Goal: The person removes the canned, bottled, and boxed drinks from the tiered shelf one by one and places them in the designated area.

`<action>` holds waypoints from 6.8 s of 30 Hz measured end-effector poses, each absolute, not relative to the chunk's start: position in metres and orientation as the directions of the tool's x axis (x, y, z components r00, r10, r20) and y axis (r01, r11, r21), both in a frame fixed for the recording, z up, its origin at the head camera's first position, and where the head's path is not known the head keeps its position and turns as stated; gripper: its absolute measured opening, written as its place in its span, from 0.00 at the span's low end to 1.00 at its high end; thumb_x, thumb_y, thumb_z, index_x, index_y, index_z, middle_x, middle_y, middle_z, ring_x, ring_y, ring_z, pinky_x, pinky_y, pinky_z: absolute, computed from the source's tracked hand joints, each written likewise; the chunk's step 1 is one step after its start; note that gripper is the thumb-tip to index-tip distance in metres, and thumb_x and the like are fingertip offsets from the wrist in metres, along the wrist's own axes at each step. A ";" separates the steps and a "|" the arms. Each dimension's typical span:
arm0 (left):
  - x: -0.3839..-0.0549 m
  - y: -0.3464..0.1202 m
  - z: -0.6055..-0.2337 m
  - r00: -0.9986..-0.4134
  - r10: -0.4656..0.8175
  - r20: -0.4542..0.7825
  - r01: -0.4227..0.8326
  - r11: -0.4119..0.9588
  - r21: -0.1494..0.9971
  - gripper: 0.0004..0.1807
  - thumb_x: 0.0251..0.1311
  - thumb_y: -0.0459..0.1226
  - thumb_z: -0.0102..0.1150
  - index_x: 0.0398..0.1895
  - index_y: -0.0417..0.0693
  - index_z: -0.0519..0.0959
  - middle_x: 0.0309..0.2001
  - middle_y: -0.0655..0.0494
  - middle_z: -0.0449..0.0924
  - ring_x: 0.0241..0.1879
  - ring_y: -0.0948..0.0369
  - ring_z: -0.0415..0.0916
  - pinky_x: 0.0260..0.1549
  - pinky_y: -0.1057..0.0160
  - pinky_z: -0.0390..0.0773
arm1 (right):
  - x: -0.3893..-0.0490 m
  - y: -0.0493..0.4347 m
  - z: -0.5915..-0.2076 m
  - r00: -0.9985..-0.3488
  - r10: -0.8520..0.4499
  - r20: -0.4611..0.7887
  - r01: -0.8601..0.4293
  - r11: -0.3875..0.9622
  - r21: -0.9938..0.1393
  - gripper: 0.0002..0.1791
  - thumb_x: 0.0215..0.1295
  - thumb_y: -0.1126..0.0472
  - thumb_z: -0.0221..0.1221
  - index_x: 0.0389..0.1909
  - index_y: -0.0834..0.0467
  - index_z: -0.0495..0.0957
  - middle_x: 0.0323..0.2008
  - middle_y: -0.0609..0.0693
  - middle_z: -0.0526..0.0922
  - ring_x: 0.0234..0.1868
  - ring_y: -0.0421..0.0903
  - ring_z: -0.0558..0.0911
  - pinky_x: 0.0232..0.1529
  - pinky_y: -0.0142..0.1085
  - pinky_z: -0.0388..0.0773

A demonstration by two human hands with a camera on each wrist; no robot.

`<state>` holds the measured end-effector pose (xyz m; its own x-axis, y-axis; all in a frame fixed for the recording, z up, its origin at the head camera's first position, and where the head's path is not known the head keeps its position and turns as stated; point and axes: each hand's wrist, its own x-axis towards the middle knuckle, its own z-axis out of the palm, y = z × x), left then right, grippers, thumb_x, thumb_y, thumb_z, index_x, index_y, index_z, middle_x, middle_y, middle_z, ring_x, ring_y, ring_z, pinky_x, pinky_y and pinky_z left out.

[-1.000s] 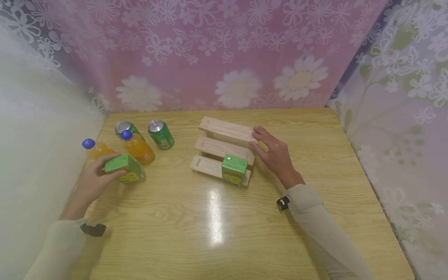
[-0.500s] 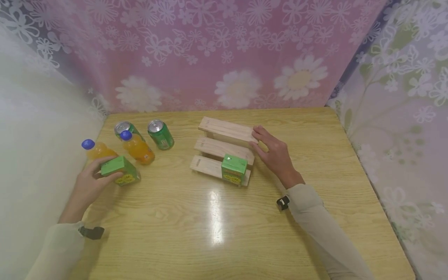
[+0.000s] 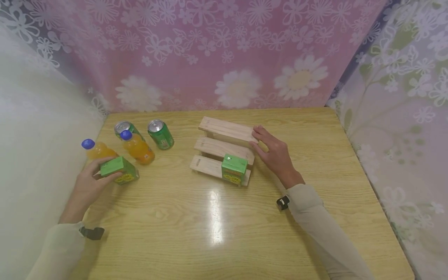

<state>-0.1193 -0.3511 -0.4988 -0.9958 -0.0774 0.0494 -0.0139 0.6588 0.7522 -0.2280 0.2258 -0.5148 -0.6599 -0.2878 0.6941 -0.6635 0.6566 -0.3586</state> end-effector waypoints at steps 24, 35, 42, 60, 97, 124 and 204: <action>-0.125 -0.353 -0.501 -0.999 -0.052 0.000 -0.035 0.669 0.743 0.37 0.71 0.52 0.73 0.78 0.52 0.73 0.69 0.42 0.79 0.61 0.61 0.74 0.47 0.85 0.74 | -0.228 0.226 -0.515 -0.662 -0.280 0.696 -0.660 0.658 -0.363 0.24 0.63 0.70 0.76 0.61 0.67 0.87 0.64 0.62 0.87 0.64 0.62 0.87 0.58 0.59 0.85; -0.126 -0.355 -0.500 -1.000 -0.020 -0.001 -0.014 0.662 0.750 0.36 0.73 0.50 0.71 0.78 0.48 0.72 0.70 0.39 0.78 0.60 0.63 0.74 0.48 0.88 0.73 | -0.227 0.225 -0.514 -0.662 -0.283 0.694 -0.661 0.656 -0.363 0.24 0.63 0.70 0.76 0.61 0.67 0.87 0.64 0.62 0.87 0.64 0.62 0.87 0.58 0.59 0.85; -0.125 -0.355 -0.500 -1.000 -0.017 0.020 0.004 0.655 0.756 0.36 0.72 0.49 0.72 0.78 0.48 0.73 0.69 0.39 0.78 0.55 0.75 0.70 0.48 0.88 0.74 | -0.227 0.225 -0.514 -0.668 -0.278 0.690 -0.653 0.663 -0.365 0.24 0.62 0.70 0.76 0.61 0.67 0.87 0.64 0.62 0.87 0.63 0.63 0.87 0.57 0.60 0.85; -0.122 -0.356 -0.496 -0.998 -0.028 0.064 0.030 0.661 0.750 0.34 0.73 0.48 0.72 0.78 0.49 0.75 0.74 0.44 0.76 0.66 0.57 0.73 0.50 0.86 0.74 | -0.227 0.226 -0.516 -0.673 -0.275 0.686 -0.648 0.667 -0.368 0.25 0.63 0.70 0.76 0.61 0.66 0.87 0.64 0.62 0.87 0.64 0.63 0.87 0.58 0.59 0.85; -0.120 -0.343 -0.454 -0.918 0.002 0.396 0.302 0.652 0.696 0.24 0.62 0.25 0.77 0.62 0.45 0.86 0.58 0.82 0.82 0.57 0.82 0.77 0.59 0.82 0.75 | -0.228 0.225 -0.514 -0.684 -0.274 0.676 -0.640 0.671 -0.376 0.25 0.62 0.70 0.76 0.61 0.65 0.87 0.64 0.61 0.87 0.64 0.62 0.87 0.58 0.58 0.85; -0.142 -0.286 -0.445 -0.923 0.196 0.332 0.385 0.531 0.755 0.23 0.69 0.30 0.73 0.66 0.39 0.83 0.60 0.37 0.86 0.57 0.77 0.80 0.56 0.79 0.80 | -0.226 0.226 -0.514 -0.683 -0.275 0.677 -0.644 0.664 -0.380 0.25 0.63 0.70 0.76 0.61 0.66 0.87 0.64 0.61 0.87 0.65 0.63 0.86 0.59 0.56 0.85; -0.184 -0.082 -0.486 -0.720 0.685 0.112 0.445 0.331 0.832 0.46 0.65 0.39 0.80 0.83 0.48 0.67 0.72 0.52 0.78 0.70 0.52 0.77 0.70 0.46 0.80 | -0.225 0.228 -0.516 -0.655 -0.294 0.696 -0.672 0.648 -0.359 0.24 0.65 0.69 0.75 0.62 0.67 0.86 0.65 0.62 0.86 0.66 0.61 0.86 0.60 0.56 0.84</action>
<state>-0.1838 -0.0823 -0.4862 -0.7200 0.6848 0.1124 0.4451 0.3314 0.8319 -0.2246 0.2281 -0.5161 -0.6553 -0.2939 0.6958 -0.6719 0.6477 -0.3592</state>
